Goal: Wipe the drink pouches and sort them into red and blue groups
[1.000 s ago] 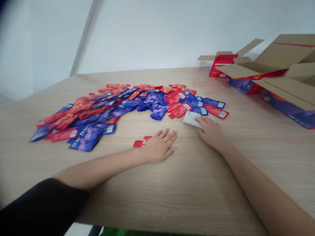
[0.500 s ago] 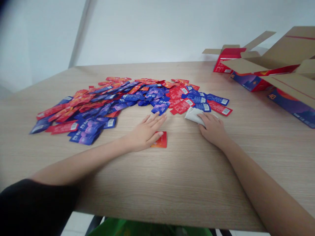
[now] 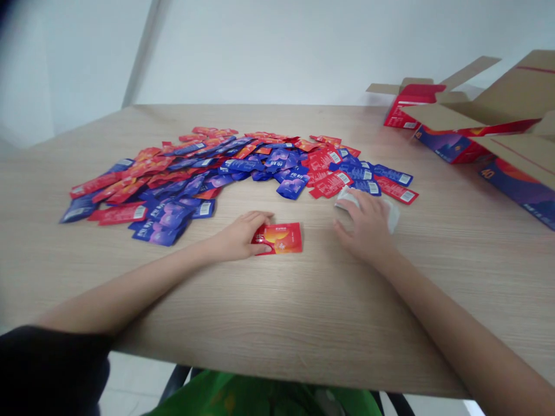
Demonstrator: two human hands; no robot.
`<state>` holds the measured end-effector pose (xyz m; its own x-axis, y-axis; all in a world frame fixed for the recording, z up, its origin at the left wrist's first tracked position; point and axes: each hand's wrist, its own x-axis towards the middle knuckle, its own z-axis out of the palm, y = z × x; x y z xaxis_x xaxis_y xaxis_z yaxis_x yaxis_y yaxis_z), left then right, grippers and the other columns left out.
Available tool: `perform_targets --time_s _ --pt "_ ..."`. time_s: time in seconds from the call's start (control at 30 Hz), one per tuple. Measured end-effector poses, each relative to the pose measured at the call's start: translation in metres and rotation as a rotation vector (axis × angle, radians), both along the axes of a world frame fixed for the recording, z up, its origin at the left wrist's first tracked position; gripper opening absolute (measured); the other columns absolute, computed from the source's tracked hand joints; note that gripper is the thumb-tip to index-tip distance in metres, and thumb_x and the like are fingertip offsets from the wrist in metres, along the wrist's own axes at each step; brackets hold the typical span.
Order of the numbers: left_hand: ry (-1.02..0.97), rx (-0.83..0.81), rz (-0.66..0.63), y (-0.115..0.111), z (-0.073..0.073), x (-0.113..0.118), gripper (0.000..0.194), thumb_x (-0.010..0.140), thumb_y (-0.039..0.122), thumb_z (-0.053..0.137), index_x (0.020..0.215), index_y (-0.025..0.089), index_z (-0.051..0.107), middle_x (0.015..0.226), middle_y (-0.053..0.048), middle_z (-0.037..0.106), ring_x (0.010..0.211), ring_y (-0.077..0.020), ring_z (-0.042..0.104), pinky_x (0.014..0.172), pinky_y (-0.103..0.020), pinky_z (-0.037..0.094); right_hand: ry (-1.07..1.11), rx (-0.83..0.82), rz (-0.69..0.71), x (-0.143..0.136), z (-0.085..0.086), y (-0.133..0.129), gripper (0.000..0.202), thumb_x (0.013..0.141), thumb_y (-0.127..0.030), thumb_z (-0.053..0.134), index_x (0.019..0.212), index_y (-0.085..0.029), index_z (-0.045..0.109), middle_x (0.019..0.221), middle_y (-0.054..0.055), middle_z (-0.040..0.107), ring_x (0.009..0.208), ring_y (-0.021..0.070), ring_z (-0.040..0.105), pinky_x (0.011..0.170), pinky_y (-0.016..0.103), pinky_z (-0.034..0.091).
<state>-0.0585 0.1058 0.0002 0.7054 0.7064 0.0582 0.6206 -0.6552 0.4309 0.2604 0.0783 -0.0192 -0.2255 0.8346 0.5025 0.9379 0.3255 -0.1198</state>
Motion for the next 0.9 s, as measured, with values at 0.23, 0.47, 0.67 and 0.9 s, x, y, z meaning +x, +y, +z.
perform_targets --time_s 0.23,0.47,0.67,0.9 --pt "-0.203 -0.225 -0.051 -0.007 0.025 0.003 0.01 0.08 0.019 0.065 0.088 0.018 0.059 0.075 0.002 0.062 0.068 -0.0148 0.059 0.063 -0.025 0.042 0.204 -0.603 0.396 -0.089 0.034 -0.008 0.021 0.084 -0.038 0.062 0.096 -0.022 0.068 0.095 0.006 0.072 0.084 0.0236 0.065 0.073 0.035 0.048" --pt "-0.563 -0.734 0.107 0.005 0.01 -0.007 0.02 0.089 0.033 0.063 0.096 0.016 0.054 0.075 -0.001 0.068 0.062 -0.0108 0.064 0.058 -0.023 0.051 0.598 -0.77 0.222 -0.065 0.024 -0.014 0.034 0.081 -0.054 0.066 0.085 -0.02 0.07 0.076 0.002 0.068 0.064 0.0176 0.057 0.055 0.029 0.039" --pt "-0.69 -0.757 0.076 -0.003 0.014 0.005 0.014 0.094 0.027 0.056 0.09 0.015 0.053 0.065 0.001 0.065 0.049 -0.0083 0.059 0.05 -0.02 0.05 0.655 -1.056 0.342 -0.053 0.032 -0.015 0.039 0.082 -0.057 0.065 0.083 -0.019 0.073 0.075 0.002 0.069 0.062 0.0154 0.056 0.053 0.027 0.038" --pt "-0.476 -0.416 -0.038 -0.029 0.013 0.018 0.011 0.095 0.021 0.05 0.089 0.017 0.059 0.065 0.004 0.058 0.055 -0.0075 0.052 0.053 -0.018 0.04 0.774 -1.22 0.495 -0.068 0.038 -0.026 0.03 0.088 -0.05 0.06 0.087 -0.022 0.069 0.079 0.001 0.069 0.062 0.0143 0.058 0.055 0.026 0.043"
